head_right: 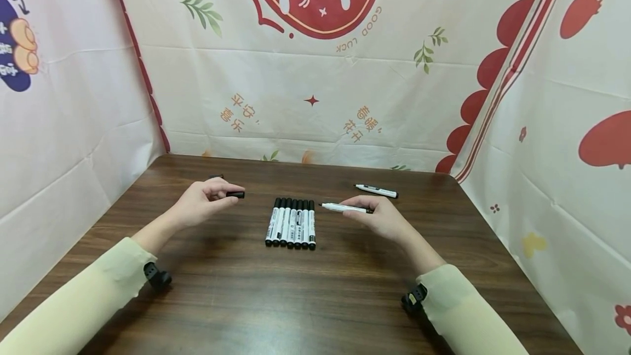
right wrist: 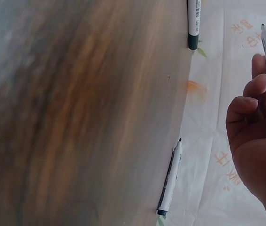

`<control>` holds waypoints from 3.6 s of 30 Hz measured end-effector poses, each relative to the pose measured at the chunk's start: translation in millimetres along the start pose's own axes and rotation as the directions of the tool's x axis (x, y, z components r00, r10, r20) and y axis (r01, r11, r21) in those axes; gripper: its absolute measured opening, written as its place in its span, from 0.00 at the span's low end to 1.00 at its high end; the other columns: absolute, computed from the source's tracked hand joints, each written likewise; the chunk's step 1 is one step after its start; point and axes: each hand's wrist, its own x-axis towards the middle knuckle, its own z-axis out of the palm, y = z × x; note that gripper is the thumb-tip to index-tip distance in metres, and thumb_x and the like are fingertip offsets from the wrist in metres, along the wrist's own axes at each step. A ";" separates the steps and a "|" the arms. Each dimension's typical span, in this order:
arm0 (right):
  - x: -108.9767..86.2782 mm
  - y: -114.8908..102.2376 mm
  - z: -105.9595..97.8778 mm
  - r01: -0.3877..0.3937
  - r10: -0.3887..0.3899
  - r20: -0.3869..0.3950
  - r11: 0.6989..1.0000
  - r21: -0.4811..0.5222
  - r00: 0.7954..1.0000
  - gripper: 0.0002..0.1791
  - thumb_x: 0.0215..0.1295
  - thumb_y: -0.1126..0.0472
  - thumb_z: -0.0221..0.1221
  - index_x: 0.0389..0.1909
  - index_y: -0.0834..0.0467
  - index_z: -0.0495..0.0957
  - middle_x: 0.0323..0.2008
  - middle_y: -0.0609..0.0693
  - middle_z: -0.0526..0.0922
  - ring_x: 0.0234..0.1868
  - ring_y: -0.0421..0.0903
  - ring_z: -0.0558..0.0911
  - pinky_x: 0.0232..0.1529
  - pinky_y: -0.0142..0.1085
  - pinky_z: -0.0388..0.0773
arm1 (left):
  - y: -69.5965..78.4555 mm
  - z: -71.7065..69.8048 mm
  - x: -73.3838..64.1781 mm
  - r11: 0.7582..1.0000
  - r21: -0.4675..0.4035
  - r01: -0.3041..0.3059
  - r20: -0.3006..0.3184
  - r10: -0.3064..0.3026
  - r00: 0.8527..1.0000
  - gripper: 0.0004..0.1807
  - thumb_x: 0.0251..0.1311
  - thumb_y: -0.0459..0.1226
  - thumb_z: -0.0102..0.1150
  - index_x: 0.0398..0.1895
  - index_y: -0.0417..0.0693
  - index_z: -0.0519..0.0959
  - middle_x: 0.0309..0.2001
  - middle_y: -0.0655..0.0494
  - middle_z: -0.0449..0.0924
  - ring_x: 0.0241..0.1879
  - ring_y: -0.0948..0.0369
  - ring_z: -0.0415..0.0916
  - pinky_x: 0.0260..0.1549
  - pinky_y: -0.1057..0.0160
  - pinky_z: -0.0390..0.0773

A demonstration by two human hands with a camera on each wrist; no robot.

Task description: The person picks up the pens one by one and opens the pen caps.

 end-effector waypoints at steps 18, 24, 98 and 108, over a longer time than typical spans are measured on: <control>-7.8 12.6 -12.4 -0.006 0.005 -0.019 0.999 -0.044 1.000 0.15 0.79 0.57 0.67 0.60 0.56 0.88 0.36 0.50 0.79 0.35 0.41 0.73 0.34 0.34 0.72 | -14.8 -28.9 -10.1 0.988 0.009 0.157 0.032 -0.157 0.987 0.18 0.74 0.41 0.71 0.62 0.47 0.89 0.53 0.42 0.92 0.44 0.53 0.87 0.37 0.66 0.82; -9.6 16.8 -15.6 -0.036 0.034 -0.020 0.994 -0.099 0.999 0.16 0.78 0.58 0.67 0.60 0.58 0.89 0.44 0.52 0.84 0.42 0.41 0.74 0.41 0.33 0.73 | -23.5 -34.3 -9.6 0.977 0.063 0.203 0.044 -0.206 0.978 0.17 0.74 0.42 0.72 0.60 0.46 0.90 0.52 0.46 0.93 0.46 0.53 0.88 0.38 0.65 0.81; 25.7 71.4 -56.2 -0.231 0.220 -0.073 0.884 -0.405 0.973 0.12 0.74 0.61 0.70 0.53 0.62 0.89 0.42 0.55 0.89 0.41 0.48 0.80 0.45 0.40 0.75 | -91.8 -58.2 34.5 0.894 0.365 0.260 0.052 -0.298 0.953 0.12 0.74 0.33 0.68 0.55 0.36 0.89 0.52 0.40 0.90 0.54 0.44 0.84 0.58 0.42 0.81; 32.3 74.0 -58.4 -0.284 0.257 -0.120 0.866 -0.412 0.959 0.14 0.77 0.60 0.66 0.58 0.61 0.88 0.54 0.65 0.89 0.52 0.60 0.84 0.56 0.54 0.80 | -98.8 -59.8 43.4 0.893 0.365 0.264 0.019 -0.290 0.957 0.12 0.73 0.33 0.68 0.54 0.36 0.90 0.52 0.39 0.91 0.55 0.42 0.84 0.61 0.40 0.79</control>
